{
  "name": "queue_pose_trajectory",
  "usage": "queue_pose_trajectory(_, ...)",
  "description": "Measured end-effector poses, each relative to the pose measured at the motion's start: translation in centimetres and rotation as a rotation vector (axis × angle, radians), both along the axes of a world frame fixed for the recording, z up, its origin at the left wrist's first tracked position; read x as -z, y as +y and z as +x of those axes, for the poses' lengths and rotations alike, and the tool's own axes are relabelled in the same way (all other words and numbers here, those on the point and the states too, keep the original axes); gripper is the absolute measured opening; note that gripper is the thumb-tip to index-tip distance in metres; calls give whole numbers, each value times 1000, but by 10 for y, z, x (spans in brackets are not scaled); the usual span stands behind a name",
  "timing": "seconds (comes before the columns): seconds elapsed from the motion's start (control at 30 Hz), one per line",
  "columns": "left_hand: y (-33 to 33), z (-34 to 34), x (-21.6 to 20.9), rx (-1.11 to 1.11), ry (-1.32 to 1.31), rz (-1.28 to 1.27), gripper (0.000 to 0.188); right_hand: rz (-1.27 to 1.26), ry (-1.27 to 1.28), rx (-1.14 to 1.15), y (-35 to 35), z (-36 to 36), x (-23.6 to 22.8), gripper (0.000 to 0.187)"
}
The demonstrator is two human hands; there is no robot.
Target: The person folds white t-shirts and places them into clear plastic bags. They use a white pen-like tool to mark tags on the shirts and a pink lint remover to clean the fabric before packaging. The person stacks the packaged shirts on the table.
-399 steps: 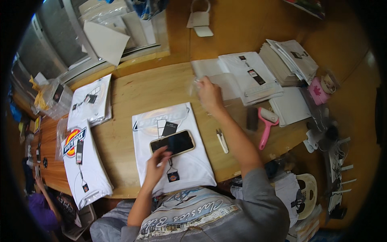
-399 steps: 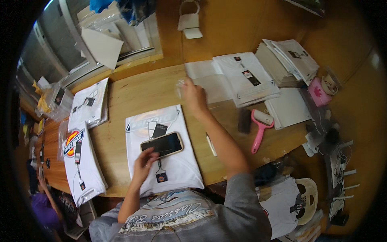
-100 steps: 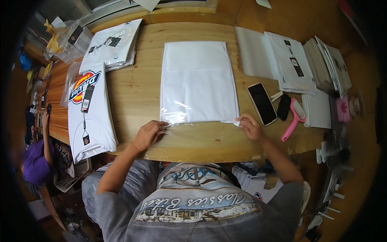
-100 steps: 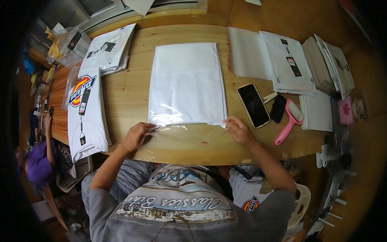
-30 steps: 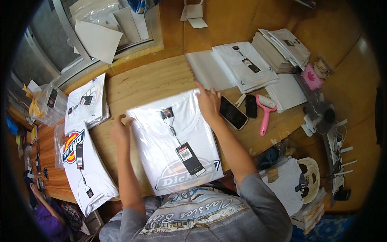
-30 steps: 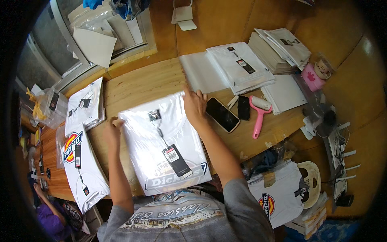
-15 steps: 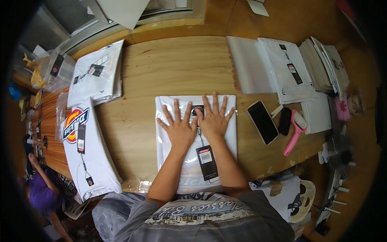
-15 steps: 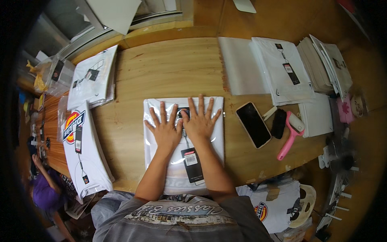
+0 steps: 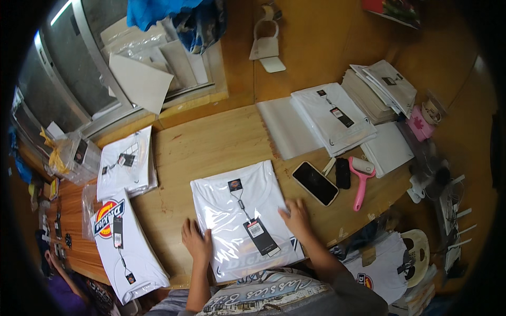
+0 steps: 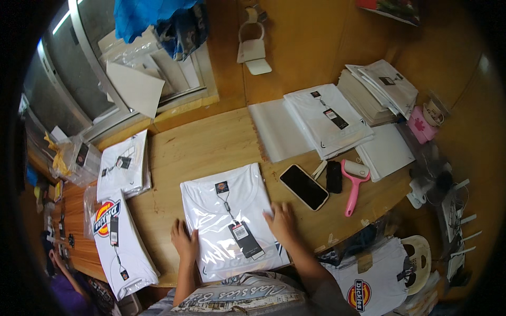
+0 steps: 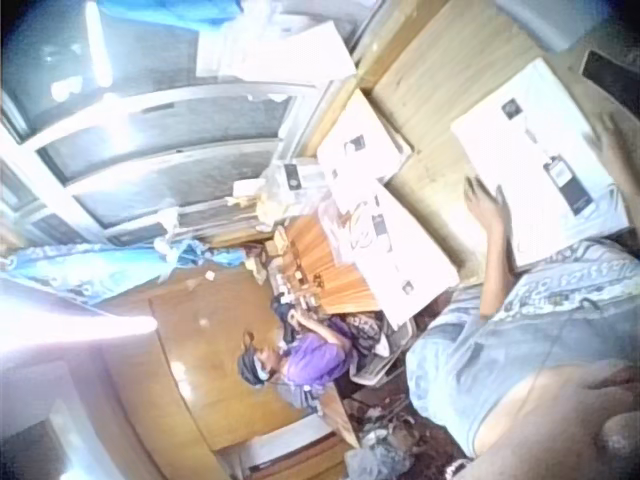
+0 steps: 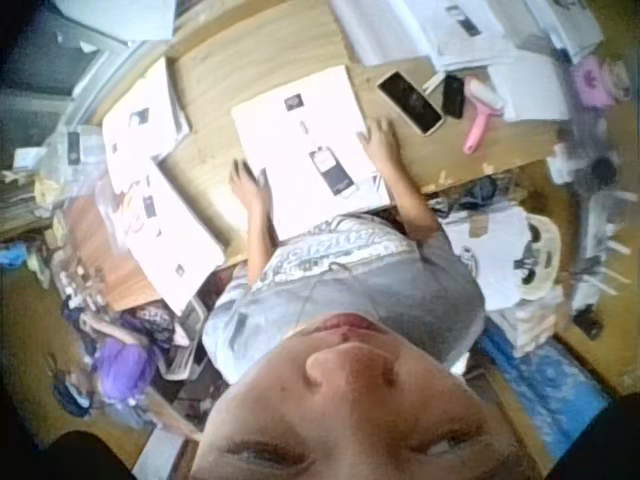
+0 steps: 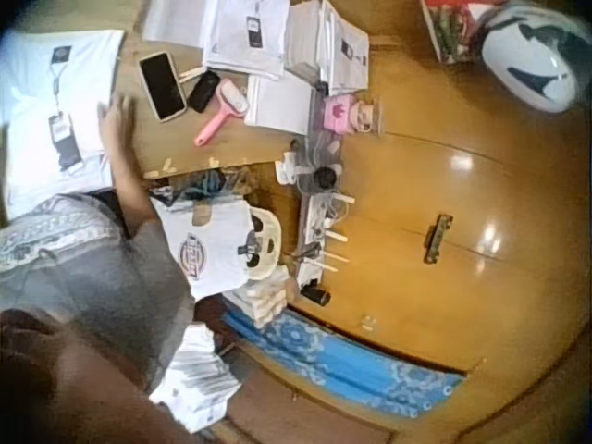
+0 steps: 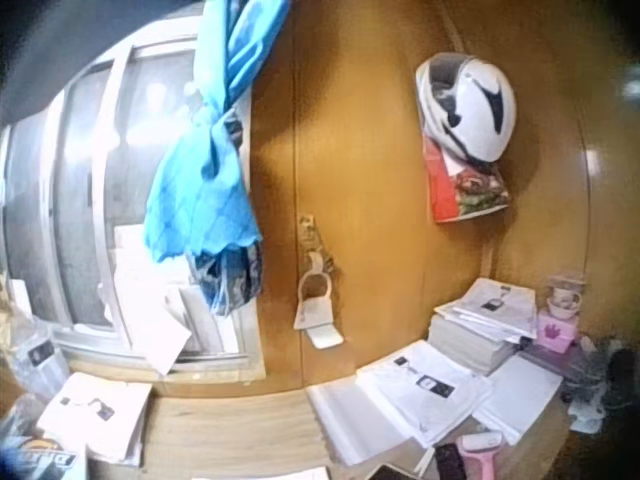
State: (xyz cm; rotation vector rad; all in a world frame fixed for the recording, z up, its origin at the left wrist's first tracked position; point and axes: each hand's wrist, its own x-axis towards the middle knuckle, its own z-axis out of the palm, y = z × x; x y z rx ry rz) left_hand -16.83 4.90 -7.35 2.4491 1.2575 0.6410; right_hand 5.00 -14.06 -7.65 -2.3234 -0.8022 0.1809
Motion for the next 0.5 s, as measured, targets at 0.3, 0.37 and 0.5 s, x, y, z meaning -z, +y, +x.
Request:
queue_pose_trajectory(0.3,-34,55,-33,190,-755,-643,24,538,320,-118,-48,32,-49,49)
queue_pose_trajectory(0.37,-32,108,-49,292,-847,-674,27,379,215,-119,-58,89,-95,59)
queue_pose_trajectory(0.5,-49,279,-95,436,-879,-886,39,297,-211,-9,-87,263,-146,56)
